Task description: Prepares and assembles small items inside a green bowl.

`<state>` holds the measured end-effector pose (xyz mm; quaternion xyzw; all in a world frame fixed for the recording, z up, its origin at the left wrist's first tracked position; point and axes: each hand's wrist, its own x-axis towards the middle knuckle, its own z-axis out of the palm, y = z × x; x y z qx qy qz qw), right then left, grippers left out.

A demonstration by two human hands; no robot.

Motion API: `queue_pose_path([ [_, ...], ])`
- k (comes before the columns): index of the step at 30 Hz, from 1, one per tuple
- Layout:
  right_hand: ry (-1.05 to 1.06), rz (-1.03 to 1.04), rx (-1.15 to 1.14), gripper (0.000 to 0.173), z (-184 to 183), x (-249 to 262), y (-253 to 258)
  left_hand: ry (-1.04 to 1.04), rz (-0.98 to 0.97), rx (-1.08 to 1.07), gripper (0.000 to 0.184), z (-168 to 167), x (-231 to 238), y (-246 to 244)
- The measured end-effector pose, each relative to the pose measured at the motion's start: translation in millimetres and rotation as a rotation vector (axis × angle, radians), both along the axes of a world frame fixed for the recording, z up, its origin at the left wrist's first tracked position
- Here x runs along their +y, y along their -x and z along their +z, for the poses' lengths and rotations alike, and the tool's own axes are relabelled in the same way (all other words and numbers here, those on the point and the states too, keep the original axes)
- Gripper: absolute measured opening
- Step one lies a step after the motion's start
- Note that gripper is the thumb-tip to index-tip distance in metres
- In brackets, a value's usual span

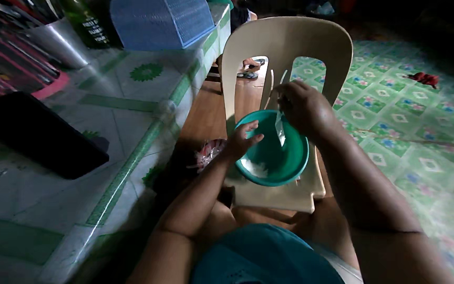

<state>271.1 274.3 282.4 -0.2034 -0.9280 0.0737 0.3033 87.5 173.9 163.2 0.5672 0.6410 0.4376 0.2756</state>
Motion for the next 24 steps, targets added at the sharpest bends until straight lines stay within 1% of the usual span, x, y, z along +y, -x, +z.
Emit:
queue_pose_path([
  [1, -0.002, -0.024, 0.08, 0.026, -2, -2, 1, -0.016, 0.01, 0.005, 0.053, 1, 2, 3],
  [2, 0.033, -0.05, 0.08, 0.026, -7, -1, 5, -0.029, 0.015, 0.008, 0.052, 0, 7, 7],
  [4, 0.153, -0.057, -0.117, 0.027, -19, 3, 15, -0.012, -0.013, -0.007, 0.048, -1, 11, 10],
  [6, 0.141, -0.03, -0.184, 0.024, -22, 2, 21, -0.005, -0.068, -0.028, 0.047, 2, 12, 8],
  [9, 0.093, -0.026, -0.184, 0.022, -9, -11, 22, -0.039, -0.119, -0.033, 0.052, 11, 9, -1],
  [10, 0.09, -0.032, -0.19, 0.023, -6, -14, 24, -0.05, -0.118, -0.007, 0.051, 16, 9, -4],
  [12, 0.127, -0.059, -0.213, 0.025, -3, -15, 32, -0.067, -0.077, 0.046, 0.043, 23, 11, -9],
  [14, 0.187, -0.072, -0.23, 0.026, -5, -10, 39, -0.103, 0.014, 0.086, 0.029, 29, 14, -15],
  [16, 0.216, -0.042, -0.173, 0.025, -10, -2, 42, -0.134, 0.085, 0.134, 0.023, 29, 19, -14],
  [17, 0.225, -0.029, -0.121, 0.025, -11, 0, 40, -0.152, 0.104, 0.162, 0.023, 24, 23, -11],
  [19, 0.256, -0.035, 0.025, 0.025, -11, 4, 29, -0.121, 0.117, 0.194, 0.025, 18, 27, -2],
  [20, 0.282, -0.05, 0.113, 0.025, -12, 7, 21, -0.09, 0.126, 0.184, 0.027, 15, 28, 2],
  [22, 0.399, -0.109, 0.281, 0.024, -21, 19, 6, -0.028, 0.156, 0.11, 0.026, 11, 28, 9],
  [23, 0.475, -0.148, 0.306, 0.024, -30, 27, -1, 0.002, 0.177, 0.059, 0.025, 10, 28, 12],
  [24, 0.55, -0.176, 0.275, 0.025, -43, 35, -9, 0.013, 0.184, 0.041, 0.025, 8, 29, 15],
])
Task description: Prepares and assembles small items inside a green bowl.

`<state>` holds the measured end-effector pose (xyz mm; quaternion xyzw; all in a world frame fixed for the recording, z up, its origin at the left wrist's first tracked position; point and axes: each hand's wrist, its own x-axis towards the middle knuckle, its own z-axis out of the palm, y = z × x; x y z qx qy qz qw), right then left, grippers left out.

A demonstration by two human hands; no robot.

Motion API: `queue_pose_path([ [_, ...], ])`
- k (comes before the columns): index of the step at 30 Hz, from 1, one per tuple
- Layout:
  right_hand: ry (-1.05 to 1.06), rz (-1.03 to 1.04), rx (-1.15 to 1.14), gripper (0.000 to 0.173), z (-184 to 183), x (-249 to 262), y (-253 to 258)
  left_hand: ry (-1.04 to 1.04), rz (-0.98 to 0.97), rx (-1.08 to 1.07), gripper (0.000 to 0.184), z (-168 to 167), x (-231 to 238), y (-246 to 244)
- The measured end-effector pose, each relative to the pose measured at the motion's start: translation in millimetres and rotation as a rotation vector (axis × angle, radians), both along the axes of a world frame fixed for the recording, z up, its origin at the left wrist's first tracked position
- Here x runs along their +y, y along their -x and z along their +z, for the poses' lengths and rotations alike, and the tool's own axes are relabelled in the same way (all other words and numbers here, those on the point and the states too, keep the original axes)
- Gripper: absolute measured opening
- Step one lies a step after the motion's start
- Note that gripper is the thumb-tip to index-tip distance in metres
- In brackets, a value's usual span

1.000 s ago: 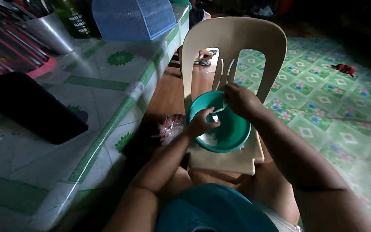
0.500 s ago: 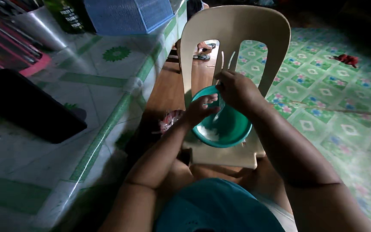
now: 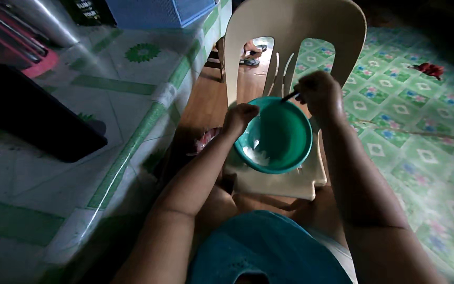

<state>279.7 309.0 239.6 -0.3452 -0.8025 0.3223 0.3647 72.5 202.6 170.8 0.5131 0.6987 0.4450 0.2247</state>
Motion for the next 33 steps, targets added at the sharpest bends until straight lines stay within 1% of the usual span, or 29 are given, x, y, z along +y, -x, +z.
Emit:
queue_pose_path([
  [1, 0.079, 0.013, -0.07, 0.025, -17, 7, -6, -0.003, 0.006, -0.014, 0.026, -3, 1, 2],
  [3, 0.186, 0.081, -0.31, 0.024, -57, 13, -11, -0.054, -0.012, -0.043, 0.026, -12, 3, 6],
  [5, 0.177, 0.153, -0.471, 0.021, -112, 22, -7, -0.057, -0.022, -0.053, 0.027, -16, 5, 8],
  [6, 0.181, 0.182, -0.547, 0.021, -133, 24, -4, -0.051, -0.017, -0.045, 0.028, -16, 6, 8],
  [8, 0.113, 0.239, -0.632, 0.018, -169, 28, 0, -0.037, 0.0, -0.019, 0.031, -16, 7, 9],
  [9, 0.086, 0.283, -0.723, 0.018, -173, 27, 3, -0.033, 0.006, -0.007, 0.031, -15, 7, 9],
  [12, 0.044, 0.366, -1.113, 0.025, -156, 16, 12, -0.014, 0.025, 0.028, 0.027, -13, 7, 11],
  [14, 0.012, 0.386, -1.267, 0.027, -150, 11, 15, -0.013, 0.037, 0.038, 0.025, -13, 6, 11],
  [15, -0.027, 0.412, -1.292, 0.026, -152, 12, 15, -0.016, 0.042, 0.045, 0.025, -13, 6, 11],
  [16, -0.077, 0.447, -1.284, 0.022, -156, 15, 15, -0.018, 0.045, 0.052, 0.024, -13, 5, 11],
  [18, -0.127, 0.495, -1.255, 0.022, -157, 17, 15, -0.026, 0.046, 0.059, 0.023, -14, 4, 11],
  [20, -0.141, 0.483, -1.215, 0.023, -154, 13, 16, -0.043, 0.048, 0.063, 0.023, -14, 3, 10],
  [22, -0.091, 0.473, -1.245, 0.026, -151, 4, 21, -0.058, 0.044, 0.071, 0.022, -13, 2, 9],
  [24, -0.052, 0.531, -1.249, 0.025, -162, -2, 28, -0.065, 0.043, 0.07, 0.022, -13, 3, 8],
  [25, -0.054, 0.586, -1.22, 0.025, -173, -2, 31, -0.07, 0.041, 0.068, 0.022, -14, 4, 8],
  [28, -0.063, 0.677, -1.024, 0.018, -201, -3, 36, -0.065, 0.036, 0.066, 0.022, -18, 6, 10],
  [29, -0.055, 0.689, -0.981, 0.018, -201, -4, 36, -0.054, 0.037, 0.076, 0.021, -20, 7, 10],
  [30, -0.015, 0.694, -0.966, 0.019, -193, -5, 37, -0.032, 0.036, 0.093, 0.022, -20, 7, 10],
  [31, 0.045, 0.694, -0.962, 0.022, -179, -7, 36, -0.009, 0.026, 0.121, 0.024, -20, 6, 11],
  [33, 0.095, 0.667, -0.928, 0.023, -158, -8, 30, 0.035, 0.008, 0.159, 0.025, -22, 5, 13],
])
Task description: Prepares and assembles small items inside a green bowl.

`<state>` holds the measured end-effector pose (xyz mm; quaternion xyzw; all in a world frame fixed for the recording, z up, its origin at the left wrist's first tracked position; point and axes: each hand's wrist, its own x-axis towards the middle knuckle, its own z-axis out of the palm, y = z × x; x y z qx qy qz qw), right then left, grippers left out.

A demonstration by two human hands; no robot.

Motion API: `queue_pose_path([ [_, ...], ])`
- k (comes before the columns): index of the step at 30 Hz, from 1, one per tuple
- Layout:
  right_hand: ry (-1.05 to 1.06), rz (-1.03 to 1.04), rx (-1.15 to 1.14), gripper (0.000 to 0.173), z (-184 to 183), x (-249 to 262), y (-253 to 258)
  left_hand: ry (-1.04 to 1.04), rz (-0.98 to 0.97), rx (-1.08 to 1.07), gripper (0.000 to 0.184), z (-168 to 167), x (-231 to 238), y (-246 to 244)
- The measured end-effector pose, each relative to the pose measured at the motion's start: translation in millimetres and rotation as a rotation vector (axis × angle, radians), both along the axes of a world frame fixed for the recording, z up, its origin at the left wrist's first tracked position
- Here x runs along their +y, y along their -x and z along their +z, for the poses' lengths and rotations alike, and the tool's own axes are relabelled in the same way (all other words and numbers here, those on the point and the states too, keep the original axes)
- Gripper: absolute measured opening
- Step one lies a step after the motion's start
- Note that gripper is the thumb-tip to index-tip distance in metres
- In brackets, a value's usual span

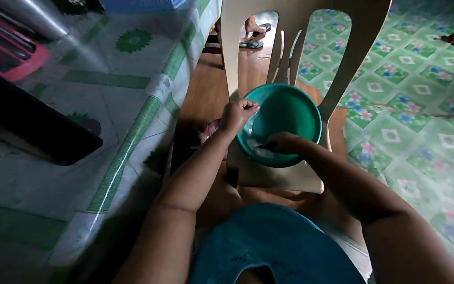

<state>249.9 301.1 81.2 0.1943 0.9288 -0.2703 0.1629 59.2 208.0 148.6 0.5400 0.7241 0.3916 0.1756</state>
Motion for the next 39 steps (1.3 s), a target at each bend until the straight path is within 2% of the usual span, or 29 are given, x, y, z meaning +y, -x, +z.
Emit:
queue_pose_path([
  [4, -0.082, -0.005, 0.175, 0.015, 12, 20, -20, 0.065, -0.049, 0.045, 0.024, -8, 3, 0],
  [7, -0.15, -0.031, 0.19, 0.015, 49, 29, -33, 0.088, -0.089, 0.08, 0.023, -14, 8, -3],
  [10, -0.199, -0.092, 0.043, 0.02, 102, 28, -36, 0.151, -0.134, 0.144, 0.025, -11, 7, -8],
  [13, -0.273, -0.095, 0.181, 0.016, 106, 45, -47, 0.15, -0.184, 0.188, 0.023, -13, 7, -10],
  [16, -0.3, -0.11, 0.093, 0.018, 123, 46, -47, 0.149, -0.208, 0.191, 0.023, -12, 6, -12],
  [22, -0.32, -0.121, -0.04, 0.021, 128, 44, -39, 0.168, -0.22, 0.23, 0.023, -9, 4, -16],
  [28, -0.402, -0.026, -0.076, 0.022, 139, 38, -24, 0.157, -0.268, 0.23, 0.029, -7, 1, -17],
  [32, -0.582, 0.03, 0.045, 0.01, 144, 32, -11, -0.025, -0.324, 0.162, 0.03, -22, 1, -11],
  [35, -0.637, 0.141, 0.182, 0.009, 159, 21, -2, -0.064, -0.342, 0.147, 0.029, -25, 1, -12],
  [39, -0.668, 0.166, 0.246, 0.014, 198, 1, 5, -0.106, -0.288, -0.054, 0.033, -28, -1, -13],
])
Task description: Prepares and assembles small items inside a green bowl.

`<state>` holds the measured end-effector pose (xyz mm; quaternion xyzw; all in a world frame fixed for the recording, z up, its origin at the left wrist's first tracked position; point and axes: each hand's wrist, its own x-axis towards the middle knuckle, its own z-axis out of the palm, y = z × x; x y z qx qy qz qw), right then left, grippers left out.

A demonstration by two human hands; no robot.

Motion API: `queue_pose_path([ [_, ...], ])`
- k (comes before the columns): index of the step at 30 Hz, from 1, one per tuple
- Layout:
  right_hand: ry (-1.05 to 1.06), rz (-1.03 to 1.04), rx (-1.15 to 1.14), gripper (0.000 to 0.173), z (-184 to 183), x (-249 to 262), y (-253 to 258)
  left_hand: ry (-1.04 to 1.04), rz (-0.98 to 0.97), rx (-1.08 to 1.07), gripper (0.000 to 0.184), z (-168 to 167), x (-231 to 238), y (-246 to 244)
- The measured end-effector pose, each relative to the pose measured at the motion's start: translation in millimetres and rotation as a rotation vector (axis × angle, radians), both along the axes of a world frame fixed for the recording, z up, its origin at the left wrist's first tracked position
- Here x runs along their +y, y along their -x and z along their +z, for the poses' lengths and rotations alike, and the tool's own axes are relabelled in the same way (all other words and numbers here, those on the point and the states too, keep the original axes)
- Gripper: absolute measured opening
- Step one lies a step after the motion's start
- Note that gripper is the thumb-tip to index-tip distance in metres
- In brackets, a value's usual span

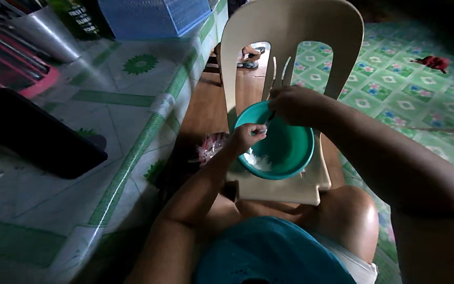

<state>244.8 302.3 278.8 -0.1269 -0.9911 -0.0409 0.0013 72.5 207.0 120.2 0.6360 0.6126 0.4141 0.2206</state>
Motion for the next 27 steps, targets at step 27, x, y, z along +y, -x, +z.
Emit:
queue_pose_path([
  [27, 0.204, 0.0, 0.754, 0.021, 3, -13, -14, -0.045, -0.088, -0.107, 0.039, 81, -21, 5],
])
